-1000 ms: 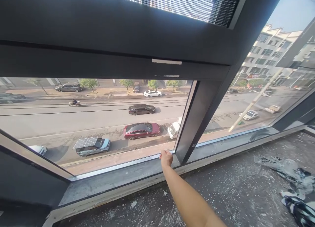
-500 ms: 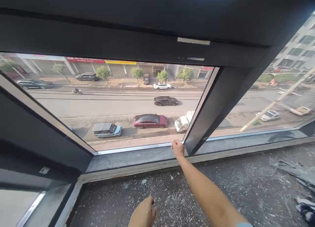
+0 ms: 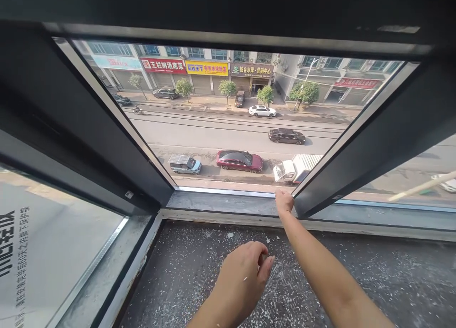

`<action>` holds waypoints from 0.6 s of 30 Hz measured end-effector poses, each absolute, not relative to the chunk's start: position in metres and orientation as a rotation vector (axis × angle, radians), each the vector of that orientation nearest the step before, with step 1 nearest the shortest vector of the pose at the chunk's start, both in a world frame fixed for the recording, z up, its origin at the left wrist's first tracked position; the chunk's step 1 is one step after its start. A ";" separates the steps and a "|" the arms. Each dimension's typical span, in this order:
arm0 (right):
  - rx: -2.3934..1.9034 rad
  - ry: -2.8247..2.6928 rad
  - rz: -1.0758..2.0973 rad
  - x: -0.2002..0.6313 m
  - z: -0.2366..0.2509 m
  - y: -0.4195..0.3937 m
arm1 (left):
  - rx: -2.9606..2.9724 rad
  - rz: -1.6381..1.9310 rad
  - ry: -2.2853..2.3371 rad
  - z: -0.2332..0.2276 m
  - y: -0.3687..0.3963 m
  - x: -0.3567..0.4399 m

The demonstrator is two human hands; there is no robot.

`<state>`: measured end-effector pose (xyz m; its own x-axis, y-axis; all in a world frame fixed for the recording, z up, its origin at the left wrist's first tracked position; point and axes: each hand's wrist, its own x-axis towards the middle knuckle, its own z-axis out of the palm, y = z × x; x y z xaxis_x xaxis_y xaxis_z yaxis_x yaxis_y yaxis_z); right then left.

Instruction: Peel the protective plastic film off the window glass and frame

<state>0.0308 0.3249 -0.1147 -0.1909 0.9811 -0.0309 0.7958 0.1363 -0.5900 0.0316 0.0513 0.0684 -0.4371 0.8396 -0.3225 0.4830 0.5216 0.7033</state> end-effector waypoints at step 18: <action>-1.568 -2.085 0.811 0.056 -0.119 0.325 | 1.102 0.346 2.127 -0.089 0.054 0.008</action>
<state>0.0564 0.3254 -0.1187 -0.2862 0.9579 -0.0229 0.7215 0.1997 -0.6630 0.0085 0.0537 -0.0888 -0.3878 0.7951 -0.4664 0.6065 0.6011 0.5204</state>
